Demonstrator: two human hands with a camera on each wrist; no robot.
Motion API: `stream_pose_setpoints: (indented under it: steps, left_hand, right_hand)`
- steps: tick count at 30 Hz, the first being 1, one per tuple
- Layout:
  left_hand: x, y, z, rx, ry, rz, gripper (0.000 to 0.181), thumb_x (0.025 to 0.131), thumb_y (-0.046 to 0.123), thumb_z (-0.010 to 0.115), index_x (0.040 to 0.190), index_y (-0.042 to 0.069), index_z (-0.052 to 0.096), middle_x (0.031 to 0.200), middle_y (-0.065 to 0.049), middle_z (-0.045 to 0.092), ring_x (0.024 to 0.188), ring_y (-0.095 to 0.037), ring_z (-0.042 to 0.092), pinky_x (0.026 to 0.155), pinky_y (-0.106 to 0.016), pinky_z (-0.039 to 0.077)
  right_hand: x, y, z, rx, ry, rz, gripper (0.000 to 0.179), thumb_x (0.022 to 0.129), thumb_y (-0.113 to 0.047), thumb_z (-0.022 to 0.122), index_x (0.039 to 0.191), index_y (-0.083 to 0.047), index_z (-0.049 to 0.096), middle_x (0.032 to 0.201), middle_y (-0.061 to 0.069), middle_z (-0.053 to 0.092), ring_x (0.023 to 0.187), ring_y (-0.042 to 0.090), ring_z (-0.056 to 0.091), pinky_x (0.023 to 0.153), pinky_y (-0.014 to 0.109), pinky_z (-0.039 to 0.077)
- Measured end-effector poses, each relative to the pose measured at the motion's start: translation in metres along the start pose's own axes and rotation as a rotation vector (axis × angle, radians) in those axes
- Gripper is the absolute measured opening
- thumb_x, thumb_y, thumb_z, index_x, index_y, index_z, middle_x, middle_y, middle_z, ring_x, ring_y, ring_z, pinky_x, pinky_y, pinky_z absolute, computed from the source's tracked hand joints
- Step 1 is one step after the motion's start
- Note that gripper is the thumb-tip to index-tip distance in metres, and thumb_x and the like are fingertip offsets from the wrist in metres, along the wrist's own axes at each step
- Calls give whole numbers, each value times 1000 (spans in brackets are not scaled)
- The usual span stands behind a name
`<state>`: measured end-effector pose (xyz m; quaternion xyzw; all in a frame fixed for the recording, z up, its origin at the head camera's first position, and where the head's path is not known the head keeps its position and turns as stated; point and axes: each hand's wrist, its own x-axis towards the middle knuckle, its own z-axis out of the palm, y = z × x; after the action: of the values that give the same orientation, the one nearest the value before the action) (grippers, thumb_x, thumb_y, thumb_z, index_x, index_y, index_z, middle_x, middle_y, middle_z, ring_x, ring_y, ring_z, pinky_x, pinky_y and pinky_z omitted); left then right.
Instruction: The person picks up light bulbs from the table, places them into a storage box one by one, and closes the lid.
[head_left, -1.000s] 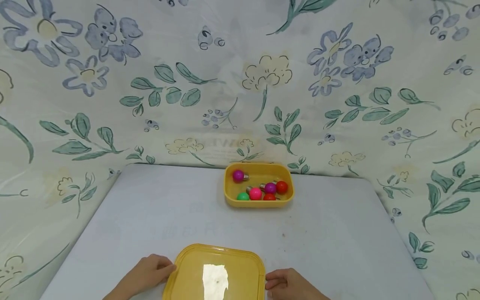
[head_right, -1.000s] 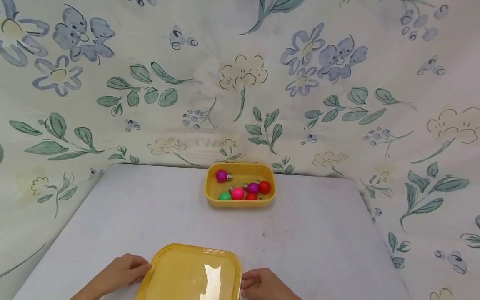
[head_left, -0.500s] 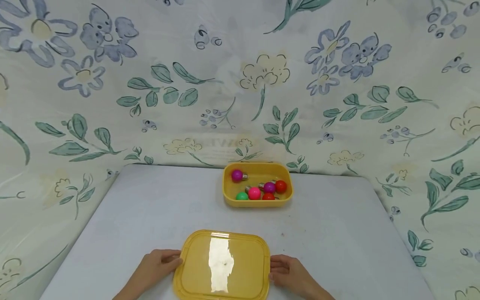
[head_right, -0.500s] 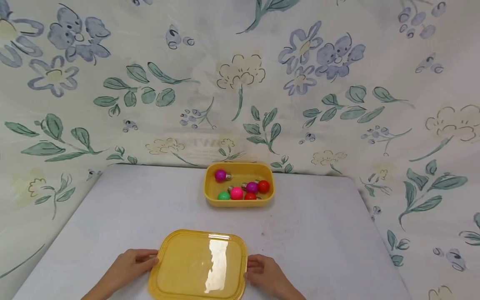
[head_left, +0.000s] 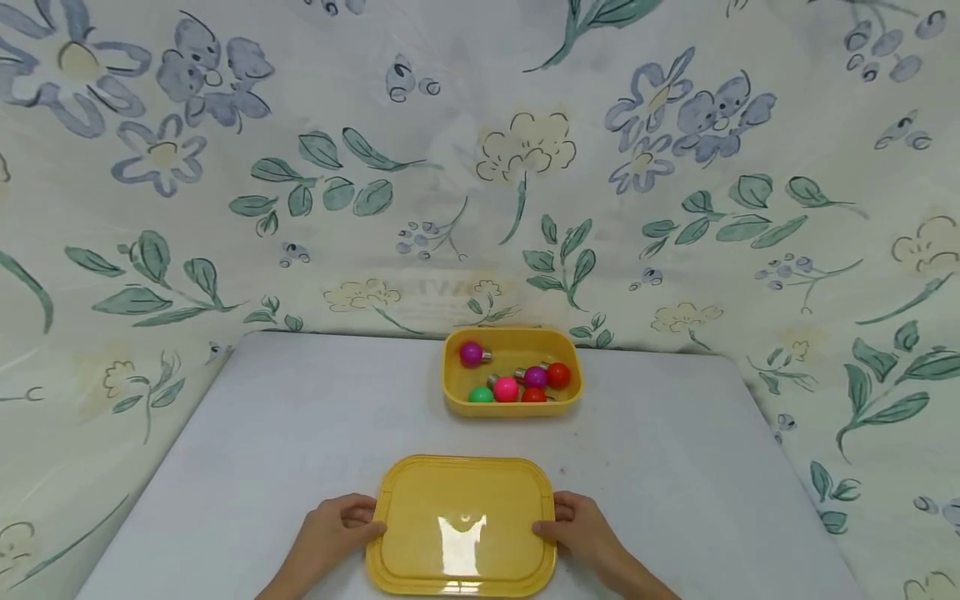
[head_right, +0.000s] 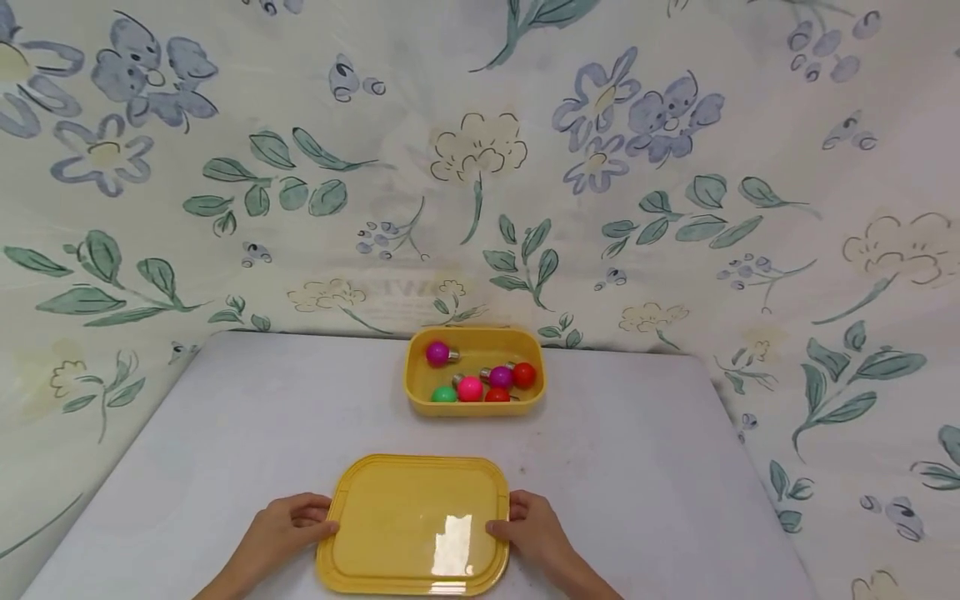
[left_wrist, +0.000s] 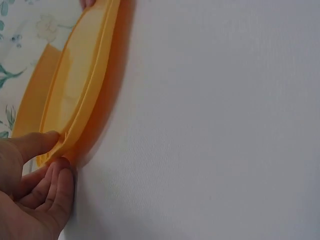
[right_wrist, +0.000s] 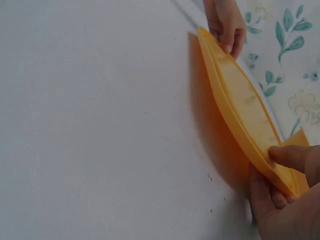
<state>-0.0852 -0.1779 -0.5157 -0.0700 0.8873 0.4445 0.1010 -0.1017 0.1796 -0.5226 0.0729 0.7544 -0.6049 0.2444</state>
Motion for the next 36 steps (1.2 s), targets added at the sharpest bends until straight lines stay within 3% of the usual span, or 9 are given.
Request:
stream_pose_setpoints:
  steps: [5, 10, 17, 26, 32, 36]
  left_hand:
    - [3, 6, 7, 12, -24, -7, 38, 78, 21, 85, 103, -5, 72, 79, 3, 69, 71, -13, 66, 67, -30, 55]
    - [4, 11, 8, 32, -9, 8, 25, 81, 26, 82, 90, 4, 74, 73, 5, 67, 67, -11, 59, 61, -27, 49]
    - [11, 21, 7, 18, -64, 82, 30, 86, 34, 78, 70, 13, 63, 55, 6, 45, 52, -8, 37, 49, -20, 29]
    - [21, 38, 7, 0, -94, 106, 36, 87, 32, 77, 68, 11, 56, 55, 5, 43, 53, -10, 38, 49, -20, 29]
    - [20, 57, 5, 99, -74, 199, 39, 88, 32, 77, 66, 13, 51, 55, 6, 40, 53, -8, 35, 50, -20, 26]
    - [19, 71, 4, 186, -28, 249, 39, 88, 32, 76, 66, 14, 51, 55, 7, 41, 52, -7, 35, 50, -21, 25]
  right_hand:
    - [4, -4, -3, 6, 6, 15, 52, 87, -8, 77, 128, 15, 54, 104, 14, 73, 89, 22, 71, 75, 33, 59]
    - [4, -7, -7, 44, -1, 38, 51, 88, -7, 76, 128, 15, 54, 104, 15, 73, 88, 23, 72, 73, 33, 59]
    - [2, -10, -16, 52, -7, 14, 47, 89, -7, 75, 126, 16, 55, 104, 17, 73, 88, 26, 72, 73, 34, 59]
    - [3, -12, -29, -5, 24, -30, 49, 88, -13, 78, 124, 14, 58, 102, 15, 73, 85, 24, 73, 70, 36, 60]
    - [1, -16, -38, -23, 41, -83, 46, 90, -14, 76, 122, 14, 59, 100, 16, 73, 83, 27, 73, 69, 38, 60]
    - [-1, -23, -43, -95, 116, -131, 46, 89, -16, 76, 123, 12, 60, 101, 15, 73, 82, 24, 72, 68, 36, 60]
